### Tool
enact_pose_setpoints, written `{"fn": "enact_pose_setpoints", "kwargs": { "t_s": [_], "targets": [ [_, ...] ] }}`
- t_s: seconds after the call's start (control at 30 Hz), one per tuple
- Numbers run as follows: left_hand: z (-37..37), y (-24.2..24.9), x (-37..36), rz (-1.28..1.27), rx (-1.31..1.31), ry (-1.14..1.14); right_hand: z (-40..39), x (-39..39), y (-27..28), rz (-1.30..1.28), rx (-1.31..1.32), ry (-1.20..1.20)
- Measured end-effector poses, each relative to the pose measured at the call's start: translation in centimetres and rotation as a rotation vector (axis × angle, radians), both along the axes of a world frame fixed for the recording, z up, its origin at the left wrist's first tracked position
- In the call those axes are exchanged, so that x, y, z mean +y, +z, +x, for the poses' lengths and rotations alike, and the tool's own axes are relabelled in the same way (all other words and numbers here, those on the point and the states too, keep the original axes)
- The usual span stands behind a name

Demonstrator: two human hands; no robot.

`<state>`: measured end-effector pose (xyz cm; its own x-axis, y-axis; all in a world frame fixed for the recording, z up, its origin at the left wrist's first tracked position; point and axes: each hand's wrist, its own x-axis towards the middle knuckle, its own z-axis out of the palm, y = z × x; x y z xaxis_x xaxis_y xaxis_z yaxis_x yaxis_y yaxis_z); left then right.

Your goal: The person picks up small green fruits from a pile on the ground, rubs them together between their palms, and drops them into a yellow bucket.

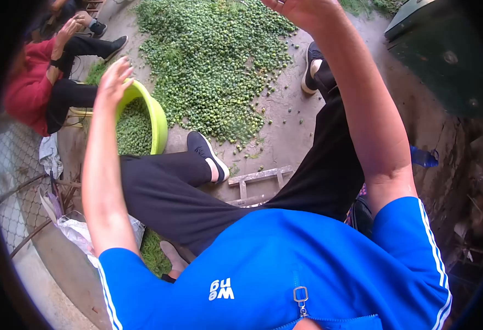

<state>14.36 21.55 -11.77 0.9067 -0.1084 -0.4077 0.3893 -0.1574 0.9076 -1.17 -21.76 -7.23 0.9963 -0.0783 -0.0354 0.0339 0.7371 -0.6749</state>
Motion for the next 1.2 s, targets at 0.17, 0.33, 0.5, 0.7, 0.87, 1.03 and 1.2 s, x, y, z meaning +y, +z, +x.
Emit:
{"fn": "enact_pose_setpoints", "kwargs": {
  "t_s": [0.17, 0.33, 0.5, 0.7, 0.87, 1.03, 1.2],
  "targets": [
    [-3.1, -11.6, -8.6, 0.33, -0.159, -0.272, -1.9, 0.1, 2.0, -0.084, 0.022, -0.007],
    [-8.2, -23.0, -8.7, 0.444, 0.044, -0.289, -3.2, -0.1, 3.4, -0.238, 0.04, -0.03],
    [-16.7, -27.6, -8.1, 0.375, 0.677, 0.29, -3.9, 0.4, 4.0, -0.32, -0.009, -0.014],
    [-19.7, -33.9, -11.4, -0.079, 0.935, 0.795, -3.9, 0.1, 3.1, -0.288, -0.06, 0.074],
    [-12.3, -38.0, -11.6, -0.596, 0.846, 0.925, -3.5, 0.2, 3.0, -0.275, -0.004, 0.082],
    [-7.7, -29.7, -10.6, -0.964, 0.504, 0.522, -3.0, 1.2, 3.5, -0.249, 0.076, 0.068],
    [-8.3, -16.1, -12.2, -1.172, 0.255, 0.193, -1.7, 1.9, 1.7, -0.2, 0.107, 0.1]
  ]
}}
